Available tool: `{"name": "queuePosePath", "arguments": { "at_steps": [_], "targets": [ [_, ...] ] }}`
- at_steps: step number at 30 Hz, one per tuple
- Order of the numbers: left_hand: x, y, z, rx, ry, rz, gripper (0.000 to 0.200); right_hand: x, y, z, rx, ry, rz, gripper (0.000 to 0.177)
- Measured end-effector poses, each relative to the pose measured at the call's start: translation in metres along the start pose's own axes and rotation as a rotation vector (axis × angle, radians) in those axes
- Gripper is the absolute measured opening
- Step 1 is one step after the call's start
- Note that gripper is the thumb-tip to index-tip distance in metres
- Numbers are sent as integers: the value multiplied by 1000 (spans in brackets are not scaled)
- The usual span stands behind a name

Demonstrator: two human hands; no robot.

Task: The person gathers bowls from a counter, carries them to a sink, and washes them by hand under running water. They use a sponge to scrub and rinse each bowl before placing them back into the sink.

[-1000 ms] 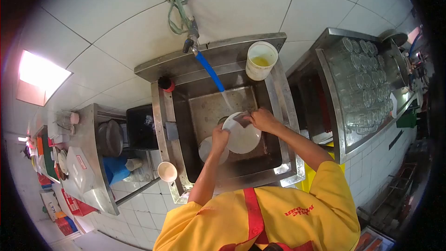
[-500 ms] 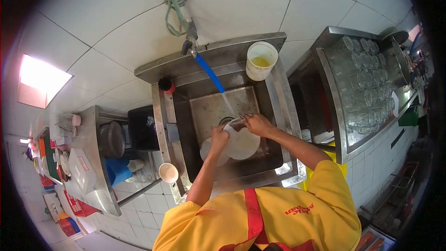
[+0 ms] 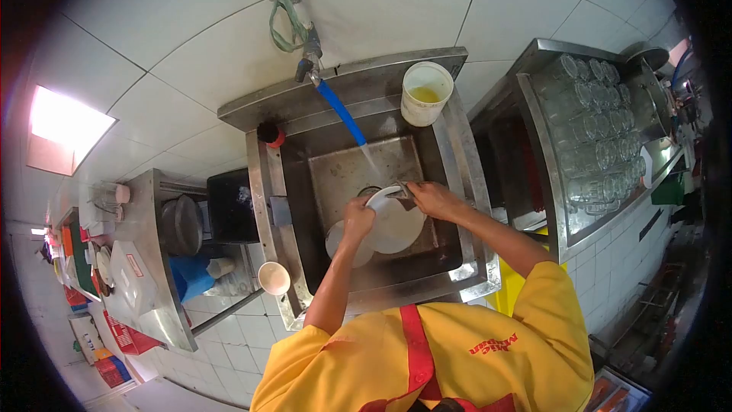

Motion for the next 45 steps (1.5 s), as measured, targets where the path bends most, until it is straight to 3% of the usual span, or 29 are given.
{"name": "queuePosePath", "arguments": {
  "at_steps": [2,4,7,8,10,12,14,16,18,19,20,21,23,24,25,27,29,30,31,33,35,37,38,40,41,43,45],
  "targets": [
    [0,-9,3,143,-42,-7,29,5,-2,-7,-38,-20,24,22],
    [2,-14,7,291,-85,-12,33,10,5,-29,-82,291,312,17],
    [2,-9,20,402,-131,-24,34,6,3,-16,-25,299,279,16],
    [-1,-4,24,312,-128,-9,34,1,2,-12,-17,297,281,16],
    [-4,1,40,221,-138,5,35,0,1,8,-17,53,99,15],
    [-10,0,55,434,-253,78,36,11,0,-7,-15,82,144,18],
    [-5,-7,47,474,-221,51,39,24,-4,-21,-153,115,160,25],
    [-1,-8,37,530,-184,41,42,31,6,-17,-70,131,243,30],
    [3,7,36,296,-246,285,45,36,6,-14,9,157,326,35],
    [7,8,25,297,-244,290,45,38,-4,5,220,-65,420,42],
    [13,18,15,148,-223,436,47,39,-16,24,428,-286,513,49],
    [17,29,9,-3,-205,578,49,42,-37,18,428,-276,518,49],
    [15,33,11,-44,-181,592,47,33,-119,18,1400,-779,373,51],
    [12,34,10,-6,-104,571,48,30,-120,19,1401,-784,374,51],
    [9,36,6,34,-28,548,48,27,-125,18,1361,-814,280,50],
    [3,38,-8,177,-73,476,51,27,-125,25,1326,-843,192,49],
    [6,36,-6,321,-123,399,54,50,-91,42,527,-523,186,47],
    [4,30,6,371,-226,361,53,55,-73,38,293,-268,424,41],
    [1,25,17,417,-327,326,53,57,-56,33,291,-271,417,41],
    [0,25,28,369,-255,304,52,64,-27,3,11,-7,342,35],
    [7,25,28,322,-191,286,52,61,-36,6,-16,-54,368,36],
    [12,29,26,195,-216,345,53,48,-45,14,665,-28,626,43],
    [13,27,26,193,-220,350,53,42,-56,5,663,-22,626,43],
    [8,27,28,73,-248,504,53,27,-125,3,1564,-723,290,45],
    [6,24,27,72,-248,499,53,22,-130,-1,1564,-726,295,45],
    [-2,19,28,17,-345,476,55,17,-145,-19,1864,-675,61,46],
    [-6,23,19,90,-340,396,53,17,-134,8,1757,-705,50,42]
  ]
}}
Point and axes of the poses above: each hand's wrist, its own x-axis towards the middle knuckle, its own y-axis out of the back of the hand, z = x × y, the point moved 6 cm from there along x, towards the middle knuckle, and after that the axes turned 1 degree about z, right-handed, at the moved point
